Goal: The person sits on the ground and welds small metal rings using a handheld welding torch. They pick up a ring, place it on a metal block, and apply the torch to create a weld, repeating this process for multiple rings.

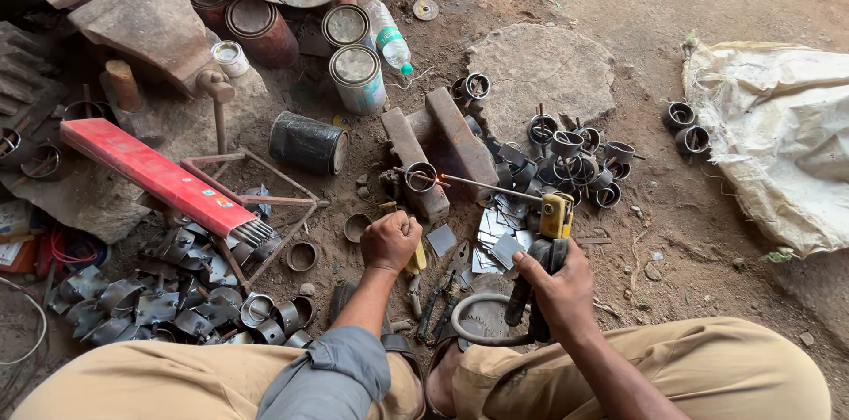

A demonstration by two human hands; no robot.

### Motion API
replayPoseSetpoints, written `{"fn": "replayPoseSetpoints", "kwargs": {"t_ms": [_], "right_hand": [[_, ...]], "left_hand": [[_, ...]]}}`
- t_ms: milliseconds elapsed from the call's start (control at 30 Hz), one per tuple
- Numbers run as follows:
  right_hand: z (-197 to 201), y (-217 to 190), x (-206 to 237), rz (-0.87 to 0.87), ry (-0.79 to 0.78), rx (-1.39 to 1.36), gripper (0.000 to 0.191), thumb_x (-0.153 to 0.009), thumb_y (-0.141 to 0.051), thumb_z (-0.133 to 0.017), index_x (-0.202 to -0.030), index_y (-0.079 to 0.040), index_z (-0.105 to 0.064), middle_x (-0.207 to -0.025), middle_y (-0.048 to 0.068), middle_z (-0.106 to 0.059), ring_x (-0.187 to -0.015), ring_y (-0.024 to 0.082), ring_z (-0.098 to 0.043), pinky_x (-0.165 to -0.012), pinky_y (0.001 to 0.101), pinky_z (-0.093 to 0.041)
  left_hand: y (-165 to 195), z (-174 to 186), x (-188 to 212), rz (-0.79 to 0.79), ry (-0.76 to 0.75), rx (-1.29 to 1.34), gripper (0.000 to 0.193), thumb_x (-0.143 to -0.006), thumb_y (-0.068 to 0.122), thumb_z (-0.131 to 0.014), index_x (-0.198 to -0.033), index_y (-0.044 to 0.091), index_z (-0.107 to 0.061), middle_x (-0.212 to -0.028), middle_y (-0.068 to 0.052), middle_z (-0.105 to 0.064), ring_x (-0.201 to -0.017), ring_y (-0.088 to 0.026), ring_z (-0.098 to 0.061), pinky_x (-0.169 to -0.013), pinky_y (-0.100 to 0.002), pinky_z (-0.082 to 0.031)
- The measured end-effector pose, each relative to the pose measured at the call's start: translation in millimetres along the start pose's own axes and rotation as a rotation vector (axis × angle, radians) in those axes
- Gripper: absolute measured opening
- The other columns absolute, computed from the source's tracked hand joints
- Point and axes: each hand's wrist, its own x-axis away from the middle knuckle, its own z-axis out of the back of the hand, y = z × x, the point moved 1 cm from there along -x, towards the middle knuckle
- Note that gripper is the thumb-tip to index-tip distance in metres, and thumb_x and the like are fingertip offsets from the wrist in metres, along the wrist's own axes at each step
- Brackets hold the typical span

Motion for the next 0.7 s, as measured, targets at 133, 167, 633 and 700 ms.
{"fn": "replayPoseSetpoints", "kwargs": {"t_ms": [133, 167, 633, 700], "right_hand": [[-1.7, -6.6, 3.9, -0.039, -0.028, -0.023, 0.038, -0.081, -0.032, -0.08, -0.099, -0.004, -0.06, -0.074, 0.005, -0.069, -0.06, 0.012, -0.068, -0.055, 0.0284, -0.058], [-1.4, -8.1, 4.3, -0.035, -0.028, -0.016, 0.038, -0.081, -0.031, -0.08, -0.099, -0.004, -0.06, -0.074, 0.005, -0.068, -0.06, 0.012, -0.068, -0.055, 0.0281, -0.058], [-2.4, -10.6, 6.0, -0.034, -0.01, -0.073, 0.039, -0.08, -0.028, -0.08, -0.1, -0.003, -0.058, -0.07, 0.005, -0.062, -0.052, 0.013, -0.059, -0.046, 0.03, -0.052], [1.9, -9.4, 3.9, -0.004, 0.023, -0.121, 0.039, -0.081, -0.028, -0.08, -0.101, -0.004, -0.056, -0.074, 0.004, -0.061, -0.056, 0.013, -0.062, -0.05, 0.0292, -0.055]], "left_hand": [[0.3, 0.8, 0.3, -0.001, 0.006, 0.013, 0.028, -0.084, 0.028, -0.069, -0.064, 0.013, -0.056, -0.069, -0.006, -0.068, -0.061, -0.033, -0.067, -0.051, -0.048, -0.051], [0.5, 1.2, 0.4, -0.004, 0.011, 0.017, 0.028, -0.084, 0.028, -0.069, -0.064, 0.013, -0.056, -0.069, -0.006, -0.068, -0.061, -0.033, -0.067, -0.051, -0.048, -0.051], [6.1, 9.8, -2.9, -0.085, 0.01, 0.027, 0.017, -0.08, 0.028, -0.069, -0.071, 0.015, -0.062, -0.071, -0.009, -0.068, -0.062, -0.035, -0.067, -0.055, -0.049, -0.054], [7.2, 10.0, -2.6, -0.066, 0.002, 0.018, 0.02, -0.082, 0.028, -0.069, -0.07, 0.013, -0.06, -0.071, -0.009, -0.068, -0.062, -0.035, -0.067, -0.055, -0.049, -0.054]]}}
